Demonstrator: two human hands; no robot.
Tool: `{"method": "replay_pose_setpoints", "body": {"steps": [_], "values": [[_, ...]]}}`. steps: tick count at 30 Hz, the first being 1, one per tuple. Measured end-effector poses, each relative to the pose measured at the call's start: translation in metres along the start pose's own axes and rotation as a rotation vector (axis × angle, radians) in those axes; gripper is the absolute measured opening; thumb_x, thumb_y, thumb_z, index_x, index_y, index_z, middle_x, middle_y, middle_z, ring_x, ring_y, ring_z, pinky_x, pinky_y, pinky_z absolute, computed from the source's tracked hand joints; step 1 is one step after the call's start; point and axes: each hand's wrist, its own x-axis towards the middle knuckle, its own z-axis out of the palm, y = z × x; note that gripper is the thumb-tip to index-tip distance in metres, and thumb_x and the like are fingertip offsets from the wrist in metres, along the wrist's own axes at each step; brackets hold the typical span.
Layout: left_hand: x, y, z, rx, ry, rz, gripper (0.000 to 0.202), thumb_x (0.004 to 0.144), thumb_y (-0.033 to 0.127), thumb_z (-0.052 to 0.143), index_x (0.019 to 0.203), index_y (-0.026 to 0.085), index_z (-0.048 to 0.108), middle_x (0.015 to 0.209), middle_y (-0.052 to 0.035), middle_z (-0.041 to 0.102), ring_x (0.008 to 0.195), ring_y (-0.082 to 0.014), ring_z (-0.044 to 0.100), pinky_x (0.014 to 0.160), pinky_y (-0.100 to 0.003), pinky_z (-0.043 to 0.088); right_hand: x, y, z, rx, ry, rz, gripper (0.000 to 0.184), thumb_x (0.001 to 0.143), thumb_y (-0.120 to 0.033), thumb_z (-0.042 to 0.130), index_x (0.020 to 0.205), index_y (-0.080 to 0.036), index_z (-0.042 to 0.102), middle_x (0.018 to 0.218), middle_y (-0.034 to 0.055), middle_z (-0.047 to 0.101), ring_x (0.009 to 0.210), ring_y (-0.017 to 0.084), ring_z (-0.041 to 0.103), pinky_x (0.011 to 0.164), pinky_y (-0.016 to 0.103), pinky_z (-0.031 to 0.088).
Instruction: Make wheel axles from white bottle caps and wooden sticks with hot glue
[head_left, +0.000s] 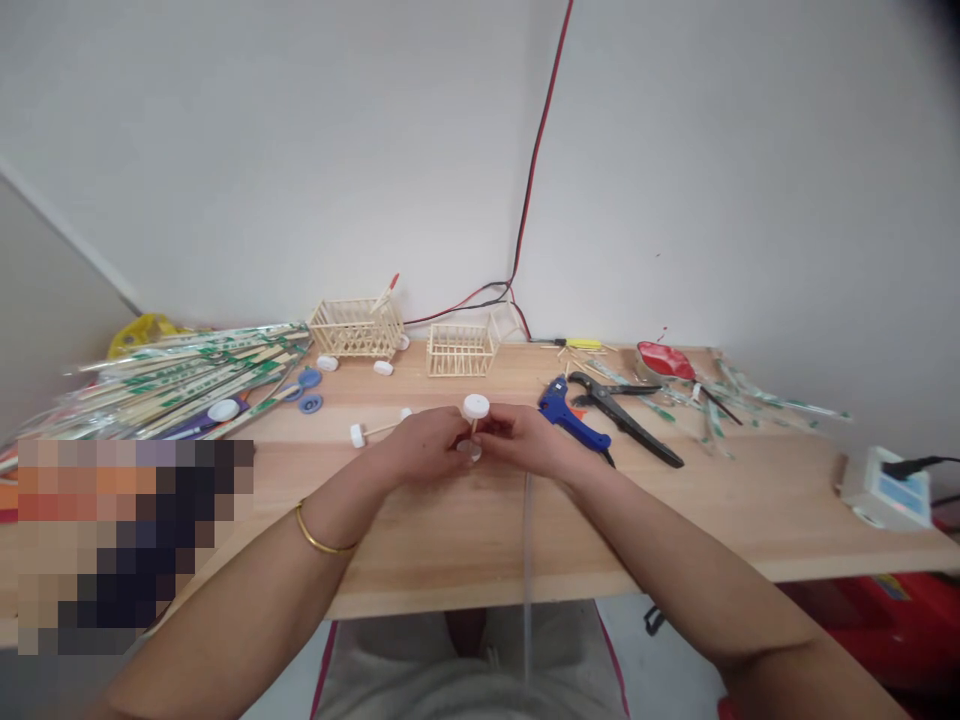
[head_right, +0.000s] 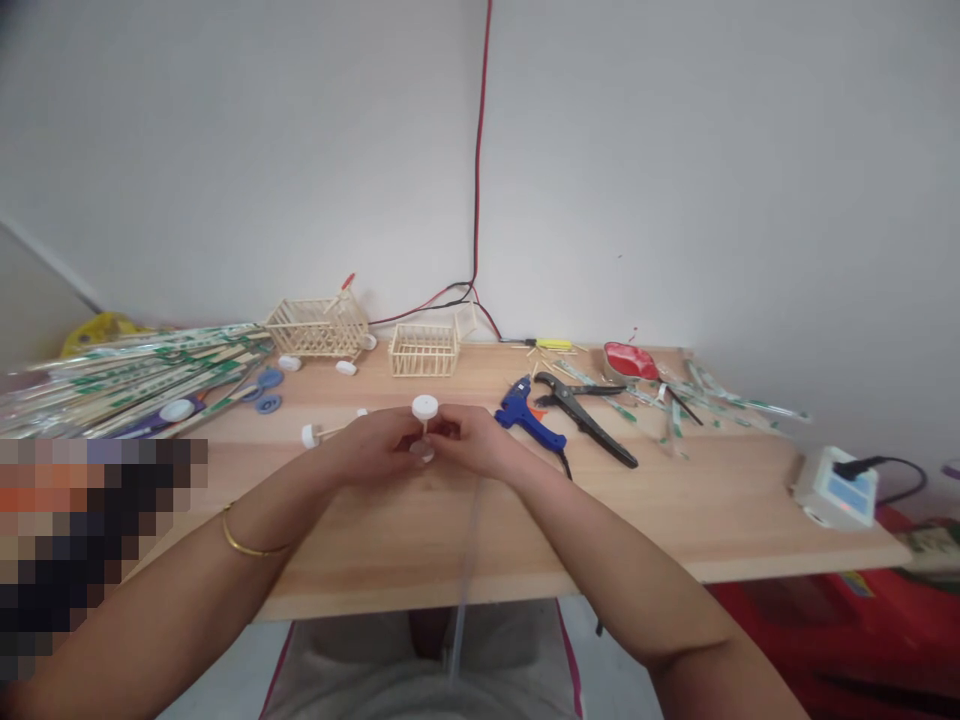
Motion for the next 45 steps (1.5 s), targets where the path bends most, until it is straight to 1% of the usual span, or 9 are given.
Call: {"method": "replay_pose_setpoints", "body": {"steps": [4,9,16,23,30,34,38,41,45], "values": [[-0.001,0.003,-0.005,-0.057,0.037,0.024,0.026,0.076,0.02,0.048,0.097,0.02,0.063,0.091,-0.0035,0.067,0.076,-0.0168,0.058,0.063,-0.024,0.038,0.0,-0.008,-0.005,0.003,0.023,-0.023,0.009,0.079,-0.024,0.056,0.079,-0.017,0.062,0.076,0.0003,0.061,0.07,0.012,0.053,0.065,0.024,0.041],[-0.001,0.001,-0.01,-0.142,0.049,0.021,0.014,0.075,0.019,0.05,0.078,0.016,0.063,0.069,-0.0001,0.061,0.063,-0.0127,0.052,0.058,-0.022,0.035,0.0,-0.017,-0.009,0.05,0.05,-0.066,0.012,0.081,-0.026,0.056,0.082,-0.017,0.062,0.078,0.0015,0.061,0.072,0.012,0.053,0.068,0.025,0.04],[0.0,0.002,-0.014,-0.208,0.081,0.062,0.021,0.068,0.008,0.046,0.079,0.016,0.062,0.07,0.0011,0.058,0.064,-0.0115,0.05,0.059,-0.022,0.036,0.002,-0.024,-0.006,0.141,0.151,-0.073,0.013,0.079,-0.029,0.058,0.077,-0.017,0.059,0.073,-0.0003,0.057,0.066,0.01,0.049,0.064,0.024,0.038],[0.0,0.004,-0.012,-0.329,0.116,0.018,0.01,0.074,0.018,0.052,0.078,0.016,0.061,0.067,0.0024,0.054,0.062,-0.0103,0.047,0.059,-0.022,0.037,0.002,-0.031,-0.01,0.232,0.176,-0.052,0.017,0.076,-0.033,0.062,0.075,-0.016,0.058,0.07,-0.0011,0.055,0.063,0.01,0.047,0.06,0.024,0.037],[0.002,0.009,-0.006,-0.77,0.234,-0.022,0.044,0.076,0.031,0.065,0.116,0.017,0.056,0.088,-0.0043,0.063,0.077,-0.0135,0.057,0.069,-0.026,0.045,0.0,-0.036,-0.022,0.533,0.167,0.007,0.022,0.073,-0.038,0.067,0.076,-0.017,0.061,0.069,-0.0022,0.057,0.064,0.01,0.05,0.064,0.024,0.037],[0.001,0.012,-0.004,-0.887,0.196,-0.065,0.043,0.077,0.036,0.064,0.115,0.016,0.057,0.073,-0.0024,0.064,0.066,-0.0124,0.058,0.068,-0.028,0.048,0.0,-0.03,-0.022,0.77,0.107,0.116,0.026,0.07,-0.039,0.071,0.069,-0.016,0.06,0.063,-0.0038,0.053,0.057,0.008,0.046,0.06,0.024,0.036],[0.0,0.016,-0.004,-0.976,0.177,-0.086,0.042,0.082,0.04,0.057,0.116,0.015,0.056,0.083,-0.0056,0.065,0.072,-0.0151,0.061,0.07,-0.031,0.05,0.001,-0.026,-0.022,1.026,0.029,0.225,0.026,0.068,-0.036,0.073,0.067,-0.016,0.058,0.064,-0.0019,0.057,0.059,0.009,0.05,0.063,0.025,0.039],[-0.001,0.019,-0.005,-0.918,0.196,-0.065,0.041,0.083,0.038,0.055,0.117,0.015,0.054,0.092,-0.0069,0.064,0.074,-0.0143,0.06,0.069,-0.03,0.049,0.002,-0.025,-0.024,1.124,0.038,0.303,0.023,0.069,-0.034,0.073,0.071,-0.015,0.059,0.067,-0.0005,0.061,0.061,0.009,0.053,0.061,0.023,0.039],[-0.004,0.02,-0.007,-0.629,0.323,-0.029,0.035,0.082,0.034,0.057,0.112,0.017,0.058,0.096,-0.0054,0.061,0.062,-0.008,0.047,0.059,-0.023,0.041,0.002,-0.021,-0.026,1.226,0.065,0.405,0.019,0.07,-0.028,0.073,0.076,-0.015,0.061,0.069,-0.0003,0.064,0.058,0.008,0.052,0.056,0.021,0.039]]}}
